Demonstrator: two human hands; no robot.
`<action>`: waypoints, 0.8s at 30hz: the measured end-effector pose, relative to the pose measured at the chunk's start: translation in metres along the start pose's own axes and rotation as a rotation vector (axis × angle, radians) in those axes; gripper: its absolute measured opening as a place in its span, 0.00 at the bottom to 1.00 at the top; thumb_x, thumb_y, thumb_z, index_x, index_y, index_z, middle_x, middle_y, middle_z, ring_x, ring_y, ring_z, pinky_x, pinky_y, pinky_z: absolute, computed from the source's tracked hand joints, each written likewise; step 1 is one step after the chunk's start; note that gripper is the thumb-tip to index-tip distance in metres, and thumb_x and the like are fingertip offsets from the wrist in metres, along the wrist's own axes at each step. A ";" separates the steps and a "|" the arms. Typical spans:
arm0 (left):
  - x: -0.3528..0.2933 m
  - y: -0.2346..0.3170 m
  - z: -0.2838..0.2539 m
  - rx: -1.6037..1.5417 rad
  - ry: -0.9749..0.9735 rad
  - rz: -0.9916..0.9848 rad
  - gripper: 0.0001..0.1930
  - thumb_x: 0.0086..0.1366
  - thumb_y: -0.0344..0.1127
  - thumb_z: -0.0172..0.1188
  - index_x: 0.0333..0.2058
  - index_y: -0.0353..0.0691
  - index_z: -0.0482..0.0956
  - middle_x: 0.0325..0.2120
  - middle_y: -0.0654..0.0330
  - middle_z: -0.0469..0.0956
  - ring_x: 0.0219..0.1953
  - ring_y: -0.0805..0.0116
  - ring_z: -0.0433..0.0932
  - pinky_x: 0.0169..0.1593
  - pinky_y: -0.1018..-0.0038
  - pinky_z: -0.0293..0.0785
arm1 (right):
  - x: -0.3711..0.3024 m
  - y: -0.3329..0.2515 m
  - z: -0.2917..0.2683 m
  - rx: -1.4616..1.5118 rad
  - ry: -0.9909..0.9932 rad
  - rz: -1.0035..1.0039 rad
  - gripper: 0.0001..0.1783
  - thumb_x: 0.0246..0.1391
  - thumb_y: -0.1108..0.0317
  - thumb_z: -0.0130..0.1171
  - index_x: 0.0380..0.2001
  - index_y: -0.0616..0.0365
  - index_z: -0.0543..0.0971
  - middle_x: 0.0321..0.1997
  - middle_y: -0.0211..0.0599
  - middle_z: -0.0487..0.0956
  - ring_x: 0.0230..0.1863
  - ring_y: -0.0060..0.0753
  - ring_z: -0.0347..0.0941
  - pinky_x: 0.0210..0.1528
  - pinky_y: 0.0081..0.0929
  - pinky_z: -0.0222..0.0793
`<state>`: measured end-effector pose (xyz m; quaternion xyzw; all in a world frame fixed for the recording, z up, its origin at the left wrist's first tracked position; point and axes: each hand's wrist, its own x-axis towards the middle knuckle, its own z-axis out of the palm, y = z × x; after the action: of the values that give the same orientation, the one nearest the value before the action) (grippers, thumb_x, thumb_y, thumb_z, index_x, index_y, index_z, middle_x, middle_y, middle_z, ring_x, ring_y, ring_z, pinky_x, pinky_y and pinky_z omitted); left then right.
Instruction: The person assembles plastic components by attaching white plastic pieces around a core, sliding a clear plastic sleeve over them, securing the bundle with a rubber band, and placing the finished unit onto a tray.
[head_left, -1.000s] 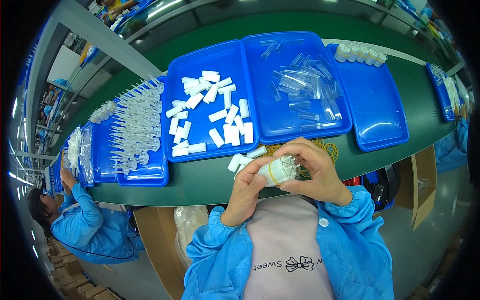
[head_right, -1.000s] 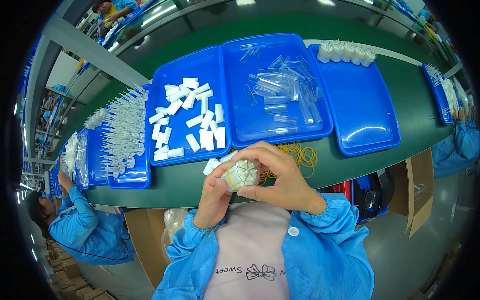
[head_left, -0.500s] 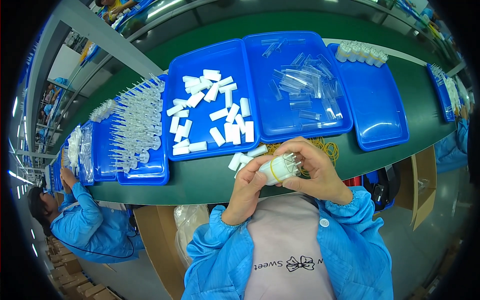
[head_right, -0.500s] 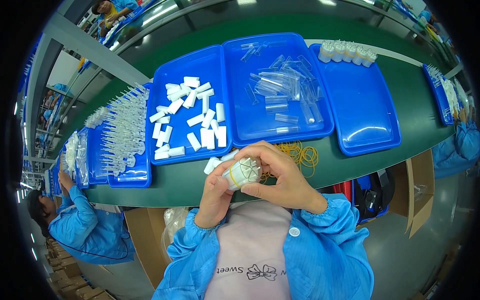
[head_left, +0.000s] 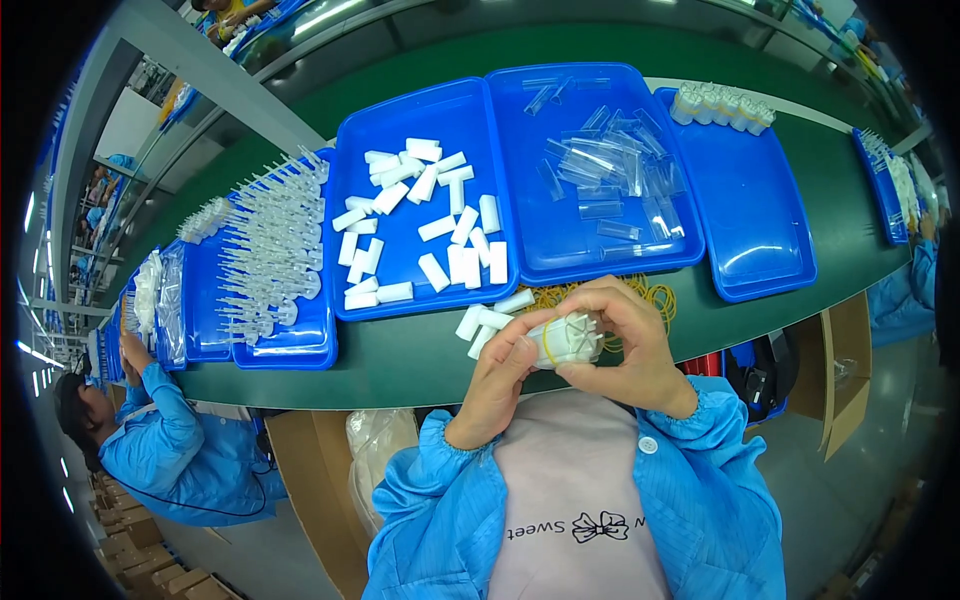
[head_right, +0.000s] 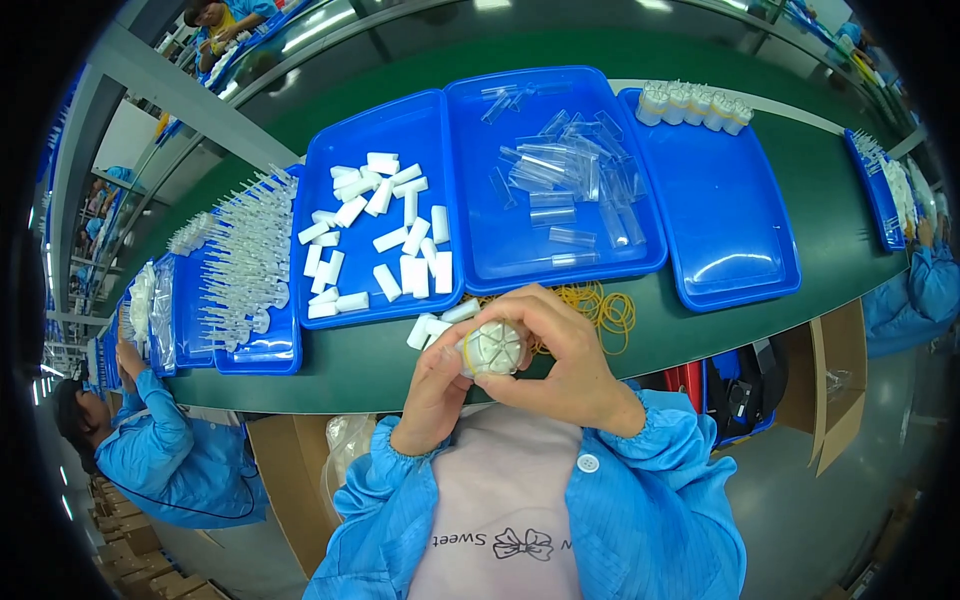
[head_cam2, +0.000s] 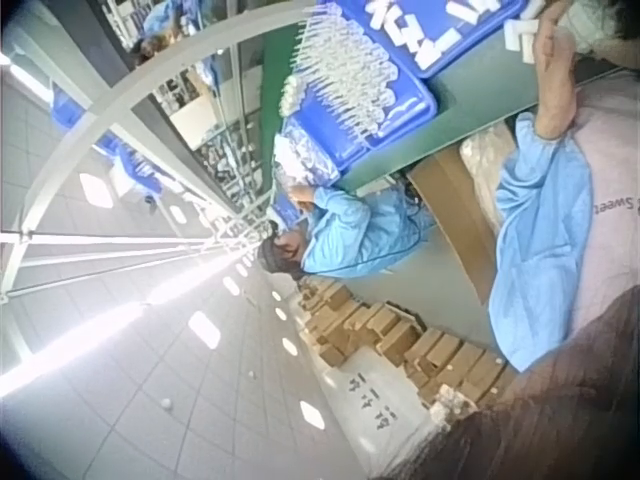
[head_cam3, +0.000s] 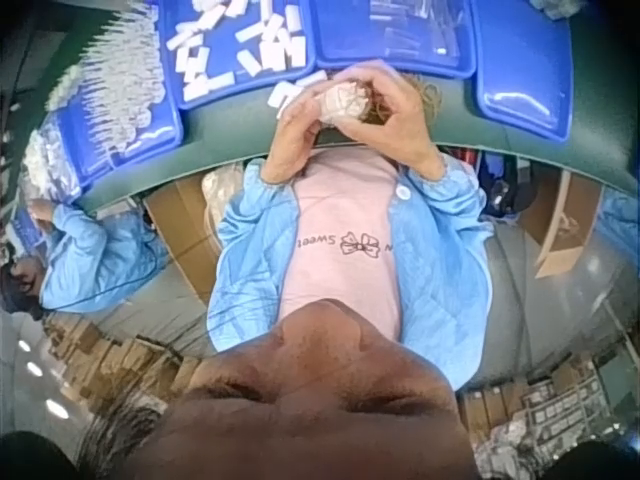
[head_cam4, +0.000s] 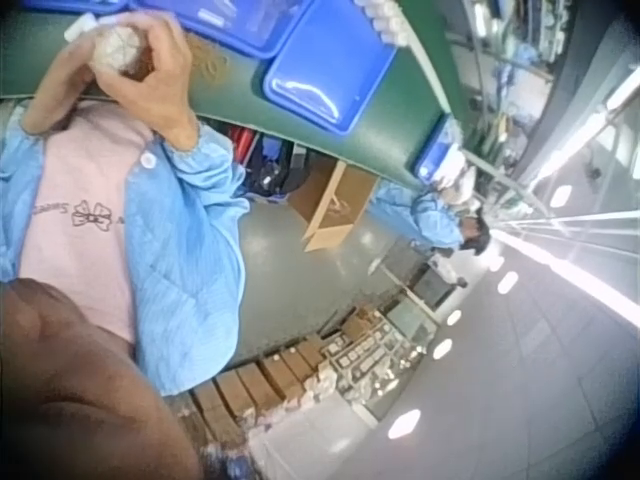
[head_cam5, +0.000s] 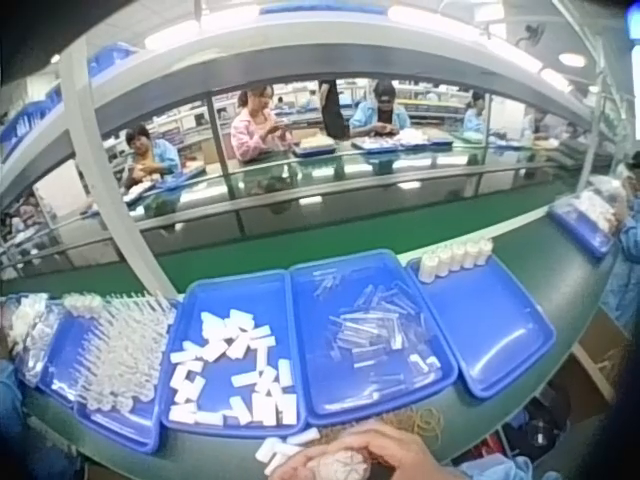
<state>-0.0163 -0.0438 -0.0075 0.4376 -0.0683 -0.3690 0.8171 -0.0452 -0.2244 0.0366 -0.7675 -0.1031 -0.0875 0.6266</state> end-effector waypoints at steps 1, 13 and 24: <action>0.002 0.001 0.003 -0.004 -0.011 0.003 0.27 0.67 0.49 0.52 0.57 0.36 0.64 0.48 0.60 0.72 0.50 0.72 0.71 0.54 0.74 0.65 | 0.001 -0.006 -0.003 -0.091 -0.025 -0.015 0.27 0.35 0.74 0.69 0.44 0.60 0.75 0.44 0.38 0.73 0.42 0.28 0.73 0.39 0.23 0.71; 0.006 0.004 0.003 0.376 0.032 0.224 0.18 0.68 0.35 0.50 0.53 0.31 0.69 0.47 0.55 0.72 0.46 0.70 0.72 0.52 0.73 0.68 | -0.006 -0.012 -0.047 -0.552 0.068 -0.129 0.28 0.31 0.72 0.69 0.42 0.56 0.75 0.41 0.38 0.74 0.38 0.39 0.76 0.36 0.30 0.73; 0.044 0.022 0.049 0.269 -0.095 0.042 0.34 0.59 0.29 0.59 0.62 0.40 0.55 0.54 0.54 0.63 0.53 0.66 0.68 0.57 0.71 0.65 | -0.009 -0.006 -0.051 -0.599 0.000 -0.253 0.31 0.32 0.71 0.69 0.46 0.56 0.74 0.44 0.39 0.74 0.40 0.41 0.75 0.35 0.31 0.72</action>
<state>0.0057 -0.0978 0.0297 0.5235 -0.1649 -0.3597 0.7545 -0.0555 -0.2739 0.0502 -0.8988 -0.1675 -0.1910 0.3572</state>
